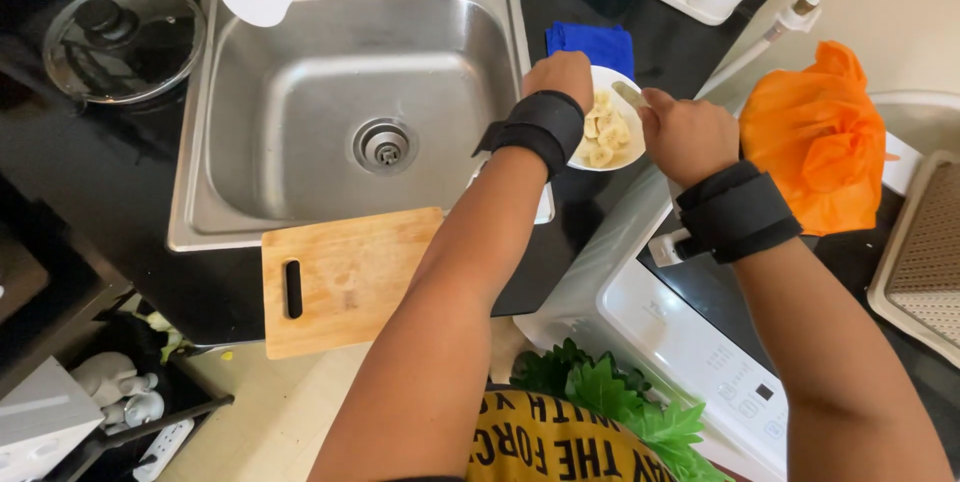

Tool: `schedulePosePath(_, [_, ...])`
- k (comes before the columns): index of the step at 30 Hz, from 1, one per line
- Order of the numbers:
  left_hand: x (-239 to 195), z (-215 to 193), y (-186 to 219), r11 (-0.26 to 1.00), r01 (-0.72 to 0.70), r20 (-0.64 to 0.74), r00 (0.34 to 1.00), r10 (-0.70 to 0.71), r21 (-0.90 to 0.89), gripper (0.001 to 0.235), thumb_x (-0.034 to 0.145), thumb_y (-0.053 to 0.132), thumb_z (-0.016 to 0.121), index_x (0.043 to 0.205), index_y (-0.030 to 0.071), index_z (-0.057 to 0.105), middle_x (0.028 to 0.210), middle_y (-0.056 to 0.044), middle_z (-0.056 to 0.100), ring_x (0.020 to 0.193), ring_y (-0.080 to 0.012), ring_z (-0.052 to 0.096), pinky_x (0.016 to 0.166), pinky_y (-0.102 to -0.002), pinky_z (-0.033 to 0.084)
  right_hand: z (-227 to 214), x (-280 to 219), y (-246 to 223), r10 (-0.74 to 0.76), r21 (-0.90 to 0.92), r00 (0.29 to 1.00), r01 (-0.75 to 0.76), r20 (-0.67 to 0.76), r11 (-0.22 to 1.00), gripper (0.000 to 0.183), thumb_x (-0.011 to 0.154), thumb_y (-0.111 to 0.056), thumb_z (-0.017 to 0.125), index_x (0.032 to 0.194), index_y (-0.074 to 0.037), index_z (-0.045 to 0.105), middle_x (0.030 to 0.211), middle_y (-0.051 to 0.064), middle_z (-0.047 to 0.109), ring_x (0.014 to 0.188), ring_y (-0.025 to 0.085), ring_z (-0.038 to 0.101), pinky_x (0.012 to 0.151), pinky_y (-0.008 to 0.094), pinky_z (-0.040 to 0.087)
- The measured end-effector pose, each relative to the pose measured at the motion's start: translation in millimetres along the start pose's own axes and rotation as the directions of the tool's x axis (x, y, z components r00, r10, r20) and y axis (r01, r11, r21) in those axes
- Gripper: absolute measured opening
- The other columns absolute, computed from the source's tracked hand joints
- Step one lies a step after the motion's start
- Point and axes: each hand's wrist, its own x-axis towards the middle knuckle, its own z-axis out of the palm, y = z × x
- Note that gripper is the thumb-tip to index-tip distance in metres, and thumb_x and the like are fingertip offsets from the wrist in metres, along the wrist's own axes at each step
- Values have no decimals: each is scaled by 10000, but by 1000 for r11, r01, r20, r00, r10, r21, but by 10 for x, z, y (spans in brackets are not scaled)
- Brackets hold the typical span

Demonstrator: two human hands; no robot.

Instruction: Slicing a banana on a wooden cutting board and putting the slices into a bowl.

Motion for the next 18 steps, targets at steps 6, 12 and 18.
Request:
schedulePosePath(6, [-132,-107,-108,987,18,78,996,-31,159,181,874,151,671,997,103,796,1083,-145,752,1048,-312,727,878,-390,585,-124,44,-169,-89,-74,994,84,-64,994,221,1028,-278,627,1171,-155,742,758,139,711,641,367,682,548,490,530])
schedulePosePath(12, [2,511,-208,966,-80,-19,996,87,246,225,940,154,588,1012,104,795,1062,-135,766,1257,-354,602,907,-404,564,-126,150,-200,-87,-5,984,87,-153,996,204,1071,-274,623,1170,-145,746,757,153,698,662,372,677,579,484,529])
schedulePosePath(18, [-8,525,-94,978,15,-5,1000,-14,208,241,943,146,573,1045,77,780,1127,-113,752,1280,-342,570,911,-406,567,-17,109,-191,-49,49,987,57,-153,997,204,1082,-283,626,1145,-141,758,746,173,688,687,397,675,622,507,539])
